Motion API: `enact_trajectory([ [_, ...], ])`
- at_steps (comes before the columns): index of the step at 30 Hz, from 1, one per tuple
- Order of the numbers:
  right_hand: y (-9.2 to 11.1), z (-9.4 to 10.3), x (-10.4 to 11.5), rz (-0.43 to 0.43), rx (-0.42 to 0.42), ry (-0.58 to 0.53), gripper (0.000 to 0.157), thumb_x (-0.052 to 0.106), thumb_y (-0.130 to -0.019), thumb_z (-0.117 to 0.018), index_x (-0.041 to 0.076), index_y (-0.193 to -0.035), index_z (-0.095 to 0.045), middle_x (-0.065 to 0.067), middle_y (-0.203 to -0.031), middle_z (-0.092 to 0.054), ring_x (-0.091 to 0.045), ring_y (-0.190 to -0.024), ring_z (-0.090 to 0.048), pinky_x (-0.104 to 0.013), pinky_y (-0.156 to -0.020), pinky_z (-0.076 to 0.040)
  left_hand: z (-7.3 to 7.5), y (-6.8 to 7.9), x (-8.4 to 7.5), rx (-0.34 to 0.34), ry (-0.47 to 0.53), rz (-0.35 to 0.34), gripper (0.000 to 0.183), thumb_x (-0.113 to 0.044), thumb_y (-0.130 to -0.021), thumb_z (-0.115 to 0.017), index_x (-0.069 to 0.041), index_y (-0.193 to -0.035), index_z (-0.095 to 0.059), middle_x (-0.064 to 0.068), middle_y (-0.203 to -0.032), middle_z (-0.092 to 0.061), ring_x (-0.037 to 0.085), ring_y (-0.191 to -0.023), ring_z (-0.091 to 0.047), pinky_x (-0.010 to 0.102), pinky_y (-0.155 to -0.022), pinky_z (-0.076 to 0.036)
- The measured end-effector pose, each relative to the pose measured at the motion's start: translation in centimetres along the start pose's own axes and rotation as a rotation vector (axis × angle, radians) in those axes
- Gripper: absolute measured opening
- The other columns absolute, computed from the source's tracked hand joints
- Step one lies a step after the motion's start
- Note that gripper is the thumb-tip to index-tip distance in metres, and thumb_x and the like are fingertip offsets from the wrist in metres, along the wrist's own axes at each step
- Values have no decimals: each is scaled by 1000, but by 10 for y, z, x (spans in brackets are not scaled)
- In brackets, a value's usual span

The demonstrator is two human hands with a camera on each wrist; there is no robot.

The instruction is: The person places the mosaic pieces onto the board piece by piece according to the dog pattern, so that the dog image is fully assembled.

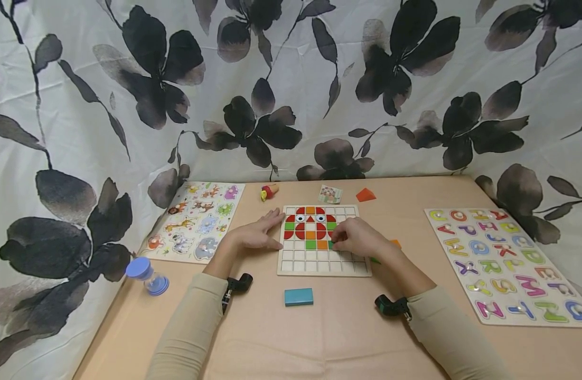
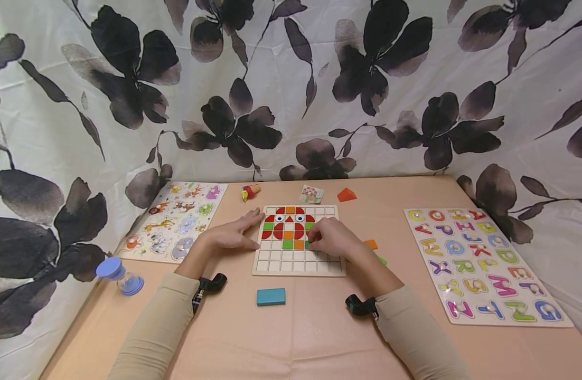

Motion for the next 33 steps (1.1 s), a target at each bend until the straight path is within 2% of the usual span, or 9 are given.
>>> enact_trajectory([
  [4, 3, 9, -7, 24, 5, -40, 15, 19, -81, -78, 14, -95, -74, 6, -81, -65, -18, -78, -54, -29, -67, -48, 0, 0, 0, 3, -5, -3, 95, -37, -80, -71, -21, -155, -15, 2, -162, 5, 18, -147, 9, 47, -118, -1],
  [9, 15, 39, -25, 41, 7, -145, 23, 18, -83, -75, 15, -106, -73, 2, -90, -65, -23, -85, -53, -33, -67, -50, 1, -1, 0, -1, -12, -14, 95, -37, -81, -71, -20, -155, -15, 5, -162, 5, 21, -147, 8, 47, -118, -1],
  [14, 27, 59, -49, -22, 69, -171, 20, 14, -82, -76, 15, -101, -75, -1, -87, -65, -25, -84, -53, -33, -67, -49, 2, 1, -1, 1, -10, -12, 95, -37, -81, -71, -20, -155, -15, 5, -162, 5, 22, -147, 8, 49, -118, -1],
  [20, 33, 58, -68, -84, 192, -175, 16, 9, -79, -78, 10, -95, -76, -3, -84, -68, -21, -77, -55, -30, -68, -49, 0, 2, 0, 5, -7, -7, 95, -37, -81, -71, -20, -155, -15, 3, -162, 6, 21, -147, 8, 49, -118, -2],
  [28, 30, 48, -70, -121, 172, -207, 12, 10, -76, -80, 11, -88, -76, -5, -79, -65, -23, -76, -54, -30, -66, -48, -1, 0, 1, 1, -24, -11, 96, -39, -81, -71, -21, -156, -14, 2, -162, 6, 19, -147, 8, 47, -118, -2],
  [33, 32, 50, -71, -93, 224, -180, 7, 9, -80, -77, 8, -86, -73, -3, -75, -63, -21, -75, -54, -30, -66, -47, 0, 0, 0, 4, -25, -8, 96, -38, -80, -71, -21, -156, -14, 3, -162, 5, 20, -147, 8, 47, -118, -2],
])
Point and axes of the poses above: each hand's wrist, its own y-axis away from the middle knuckle, its own z-axis out of the back of the hand, x = y × z, the point moved 1 cm from there along -y, towards the middle knuckle
